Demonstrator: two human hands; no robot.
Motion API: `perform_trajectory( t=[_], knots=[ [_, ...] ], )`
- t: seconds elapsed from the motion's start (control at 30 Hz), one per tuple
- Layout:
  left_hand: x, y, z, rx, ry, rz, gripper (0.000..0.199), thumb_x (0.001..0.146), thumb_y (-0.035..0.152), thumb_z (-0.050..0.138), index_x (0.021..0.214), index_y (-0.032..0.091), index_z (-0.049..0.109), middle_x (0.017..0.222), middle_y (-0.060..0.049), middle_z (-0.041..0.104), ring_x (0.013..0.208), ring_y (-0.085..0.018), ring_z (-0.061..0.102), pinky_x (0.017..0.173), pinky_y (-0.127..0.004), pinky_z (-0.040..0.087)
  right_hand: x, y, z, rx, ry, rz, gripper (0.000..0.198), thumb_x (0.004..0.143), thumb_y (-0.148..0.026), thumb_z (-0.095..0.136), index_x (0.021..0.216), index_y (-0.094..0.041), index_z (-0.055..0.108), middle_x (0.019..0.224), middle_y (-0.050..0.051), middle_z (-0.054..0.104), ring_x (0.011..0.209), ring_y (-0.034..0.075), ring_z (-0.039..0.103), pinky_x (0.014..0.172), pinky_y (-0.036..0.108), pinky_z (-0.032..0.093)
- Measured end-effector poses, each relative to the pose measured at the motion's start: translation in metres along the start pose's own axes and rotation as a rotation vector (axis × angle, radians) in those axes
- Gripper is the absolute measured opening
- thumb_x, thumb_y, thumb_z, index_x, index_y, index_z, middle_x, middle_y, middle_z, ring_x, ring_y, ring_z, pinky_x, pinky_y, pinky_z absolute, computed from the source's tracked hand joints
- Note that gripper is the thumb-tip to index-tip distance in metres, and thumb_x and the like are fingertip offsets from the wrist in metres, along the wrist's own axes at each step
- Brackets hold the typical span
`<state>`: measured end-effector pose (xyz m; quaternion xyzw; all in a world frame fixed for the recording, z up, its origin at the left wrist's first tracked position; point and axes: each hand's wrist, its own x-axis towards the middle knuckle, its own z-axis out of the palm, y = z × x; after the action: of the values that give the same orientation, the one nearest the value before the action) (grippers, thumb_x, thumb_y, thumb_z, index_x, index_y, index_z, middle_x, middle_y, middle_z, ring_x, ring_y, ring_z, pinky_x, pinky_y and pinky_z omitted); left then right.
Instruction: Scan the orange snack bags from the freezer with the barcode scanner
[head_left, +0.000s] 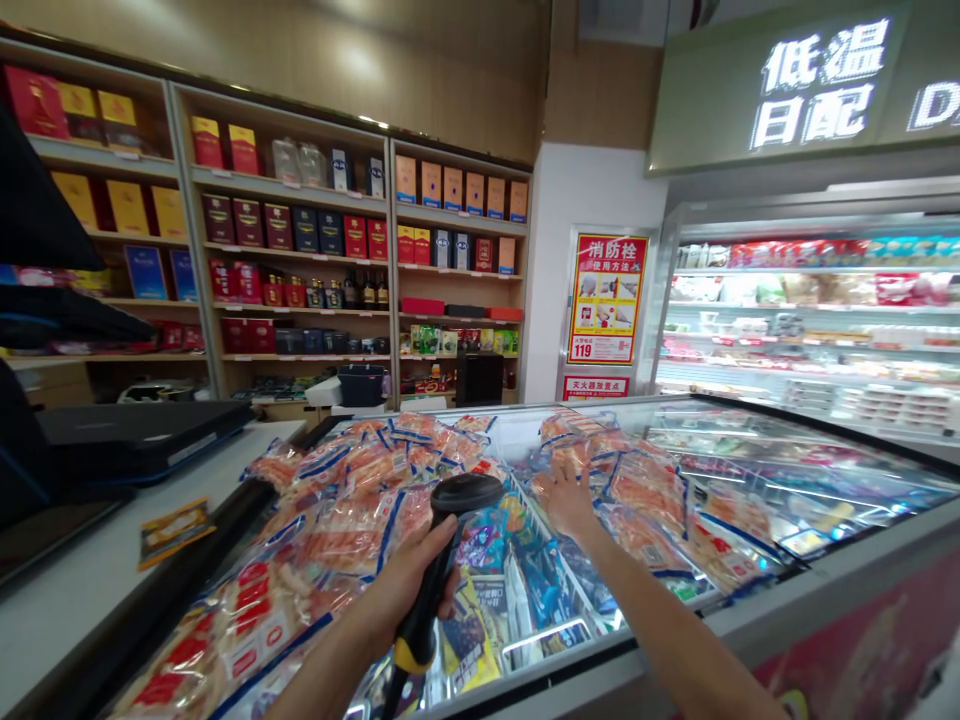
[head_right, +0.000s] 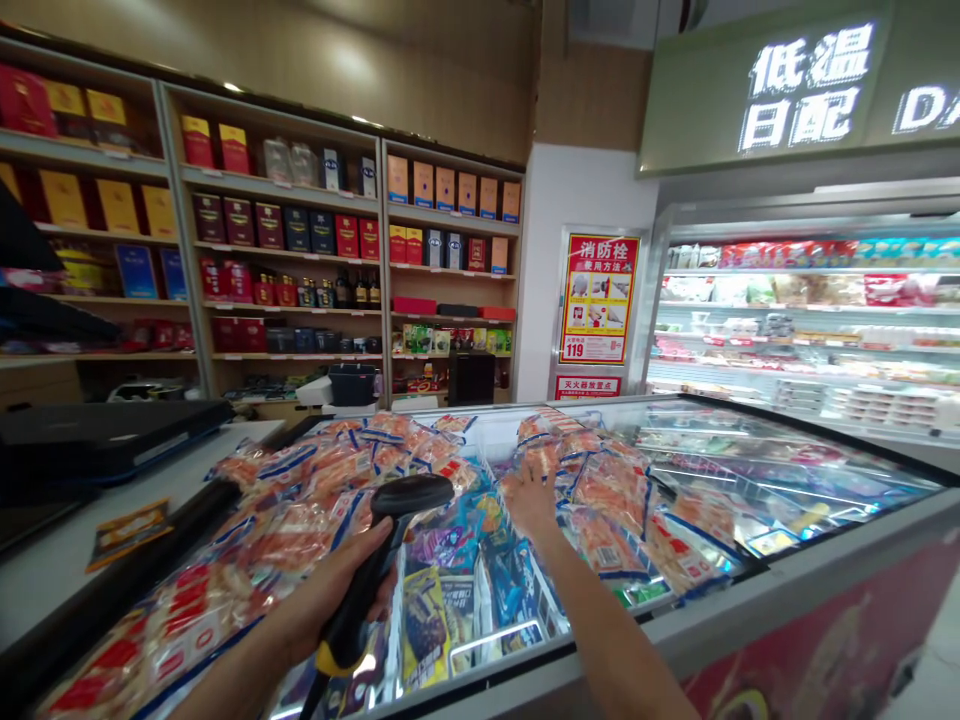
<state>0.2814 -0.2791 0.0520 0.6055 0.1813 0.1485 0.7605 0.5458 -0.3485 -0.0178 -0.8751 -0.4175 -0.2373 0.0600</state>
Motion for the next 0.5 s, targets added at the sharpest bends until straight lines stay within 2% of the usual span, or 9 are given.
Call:
perform_trajectory(
  t=[0.2,0.3,0.4,0.5],
  knots=[
    [-0.007,0.003,-0.001,-0.005,0.12,-0.026,0.04,0.066,0.054,0.044,0.08,0.016,0.049,0.036,0.006,0.044,0.029,-0.008,0.038,0.04,-0.022,0.035,0.016,0.01,0.005,0.002,0.025,0.144,0.037,0.074,-0.035,0.039,0.108,-0.022,0.048,0.127,0.01,0.034,0.118,0.032,0.018,0.09,0.053,0.007],
    [-0.008,0.002,-0.009,-0.022,0.155,-0.031,0.038,0.065,0.054,0.045,0.072,0.017,0.049,0.037,0.005,0.046,0.03,-0.007,0.039,0.039,-0.021,0.034,0.023,-0.008,-0.001,0.11,0.064,0.14,0.039,0.077,-0.036,0.034,0.11,-0.019,0.046,0.124,0.011,0.038,0.116,0.028,0.026,0.091,0.048,0.013],
    [-0.009,-0.001,-0.018,-0.044,0.167,-0.016,0.037,0.067,0.053,0.043,0.066,0.017,0.047,0.038,0.005,0.046,0.03,-0.007,0.038,0.04,-0.022,0.035,0.036,-0.035,-0.004,0.312,-0.044,0.151,0.044,0.079,-0.039,0.027,0.112,-0.015,0.044,0.112,0.013,0.05,0.105,0.022,0.042,0.088,0.037,0.027],
    [-0.011,-0.004,-0.025,-0.054,0.176,0.002,0.037,0.068,0.053,0.042,0.061,0.016,0.046,0.038,0.005,0.046,0.03,-0.006,0.038,0.041,-0.021,0.035,0.051,-0.059,0.002,0.465,-0.154,0.275,0.053,0.078,-0.044,0.026,0.114,-0.009,0.042,0.104,0.016,0.055,0.098,0.022,0.049,0.079,0.032,0.035]
  ],
)
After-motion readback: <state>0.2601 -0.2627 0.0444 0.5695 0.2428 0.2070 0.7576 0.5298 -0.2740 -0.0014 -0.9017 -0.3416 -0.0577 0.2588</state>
